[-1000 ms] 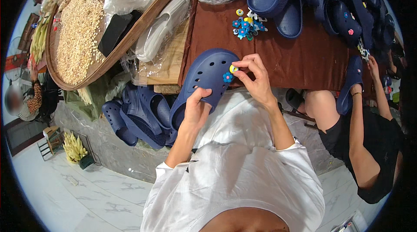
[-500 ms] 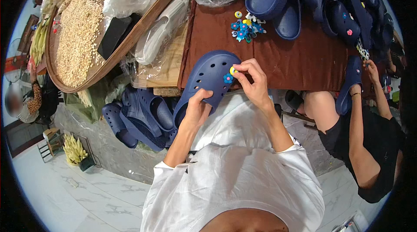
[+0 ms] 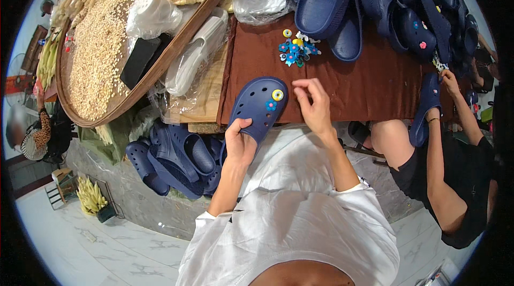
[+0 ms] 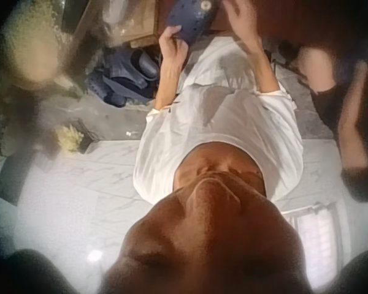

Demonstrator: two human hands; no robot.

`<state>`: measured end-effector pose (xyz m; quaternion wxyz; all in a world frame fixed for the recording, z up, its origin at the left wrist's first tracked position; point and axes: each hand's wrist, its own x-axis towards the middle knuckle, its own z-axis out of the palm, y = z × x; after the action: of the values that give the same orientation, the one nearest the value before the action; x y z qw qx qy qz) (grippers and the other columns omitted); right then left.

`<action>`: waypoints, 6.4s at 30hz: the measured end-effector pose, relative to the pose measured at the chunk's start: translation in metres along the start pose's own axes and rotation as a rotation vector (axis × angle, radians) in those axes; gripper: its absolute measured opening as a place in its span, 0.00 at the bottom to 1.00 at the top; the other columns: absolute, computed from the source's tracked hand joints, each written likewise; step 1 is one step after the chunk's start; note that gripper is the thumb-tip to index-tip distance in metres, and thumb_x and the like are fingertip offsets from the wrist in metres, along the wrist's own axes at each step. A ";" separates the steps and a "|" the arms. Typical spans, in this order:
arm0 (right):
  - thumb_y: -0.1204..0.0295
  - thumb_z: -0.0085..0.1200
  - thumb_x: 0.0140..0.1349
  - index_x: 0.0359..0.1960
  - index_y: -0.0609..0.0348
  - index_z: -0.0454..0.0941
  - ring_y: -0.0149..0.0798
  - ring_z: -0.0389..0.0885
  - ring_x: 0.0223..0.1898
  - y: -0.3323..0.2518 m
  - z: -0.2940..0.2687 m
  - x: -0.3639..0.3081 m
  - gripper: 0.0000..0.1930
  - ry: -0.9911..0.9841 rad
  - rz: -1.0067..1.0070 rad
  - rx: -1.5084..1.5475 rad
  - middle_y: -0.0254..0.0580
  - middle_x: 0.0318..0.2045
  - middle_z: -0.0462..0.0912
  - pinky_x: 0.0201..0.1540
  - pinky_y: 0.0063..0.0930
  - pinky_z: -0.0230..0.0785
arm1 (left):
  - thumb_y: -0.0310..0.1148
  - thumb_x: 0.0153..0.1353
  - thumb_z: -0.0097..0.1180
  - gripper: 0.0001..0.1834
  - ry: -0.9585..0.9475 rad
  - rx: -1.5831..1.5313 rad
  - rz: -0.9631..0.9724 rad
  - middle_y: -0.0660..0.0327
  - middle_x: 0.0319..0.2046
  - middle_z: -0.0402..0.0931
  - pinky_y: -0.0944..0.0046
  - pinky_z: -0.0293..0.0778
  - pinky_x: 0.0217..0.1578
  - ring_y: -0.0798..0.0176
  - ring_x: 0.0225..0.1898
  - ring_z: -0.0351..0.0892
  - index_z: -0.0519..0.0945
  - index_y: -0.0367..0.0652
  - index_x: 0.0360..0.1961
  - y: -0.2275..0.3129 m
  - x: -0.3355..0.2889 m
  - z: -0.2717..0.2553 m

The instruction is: Attaching small decorative plastic pins to the holes of rubber clog shoes.

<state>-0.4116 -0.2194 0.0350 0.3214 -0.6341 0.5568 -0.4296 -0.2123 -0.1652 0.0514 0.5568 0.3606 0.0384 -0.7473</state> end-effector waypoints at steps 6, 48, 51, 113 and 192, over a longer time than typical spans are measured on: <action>0.67 0.62 0.59 0.42 0.58 0.76 0.42 0.79 0.35 0.039 0.003 0.039 0.13 0.110 0.034 -0.294 0.43 0.35 0.77 0.38 0.35 0.72 | 0.23 0.52 0.50 0.28 0.021 0.006 0.007 0.50 0.54 0.74 0.55 0.70 0.57 0.52 0.54 0.75 0.69 0.31 0.57 -0.007 0.005 -0.004; 0.76 0.65 0.54 0.38 0.62 0.81 0.30 0.79 0.35 -0.016 -0.014 0.015 0.10 -0.260 0.001 0.224 0.37 0.34 0.79 0.40 0.24 0.72 | 0.23 0.52 0.56 0.25 -0.093 1.016 0.342 0.58 0.49 0.72 0.63 0.70 0.49 0.64 0.48 0.71 0.73 0.33 0.54 -0.010 -0.024 0.006; 0.75 0.66 0.54 0.42 0.61 0.80 0.31 0.79 0.37 -0.015 -0.011 0.013 0.14 -0.202 0.027 0.266 0.37 0.35 0.79 0.41 0.25 0.72 | 0.23 0.51 0.56 0.25 -0.102 1.039 0.375 0.57 0.49 0.72 0.61 0.70 0.49 0.62 0.48 0.72 0.73 0.33 0.54 -0.012 -0.025 0.004; 0.70 0.58 0.63 0.43 0.60 0.79 0.40 0.82 0.35 0.015 -0.002 0.027 0.10 0.000 0.085 -0.091 0.43 0.37 0.79 0.37 0.32 0.74 | 0.23 0.56 0.57 0.20 0.106 0.121 -0.071 0.56 0.48 0.77 0.56 0.74 0.55 0.58 0.50 0.78 0.74 0.38 0.52 0.003 -0.003 -0.003; 0.65 0.64 0.51 0.37 0.53 0.79 0.45 0.71 0.44 -0.039 0.028 0.005 0.13 0.127 -0.114 -0.288 0.39 0.39 0.73 0.48 0.41 0.62 | 0.26 0.61 0.56 0.24 -0.025 0.264 0.003 0.55 0.55 0.73 0.57 0.70 0.59 0.58 0.56 0.74 0.70 0.34 0.58 0.004 -0.011 0.018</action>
<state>-0.3691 -0.2197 0.0581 0.1665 -0.6758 0.5950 -0.4020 -0.2167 -0.1657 0.0726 0.5061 0.4216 -0.0679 -0.7493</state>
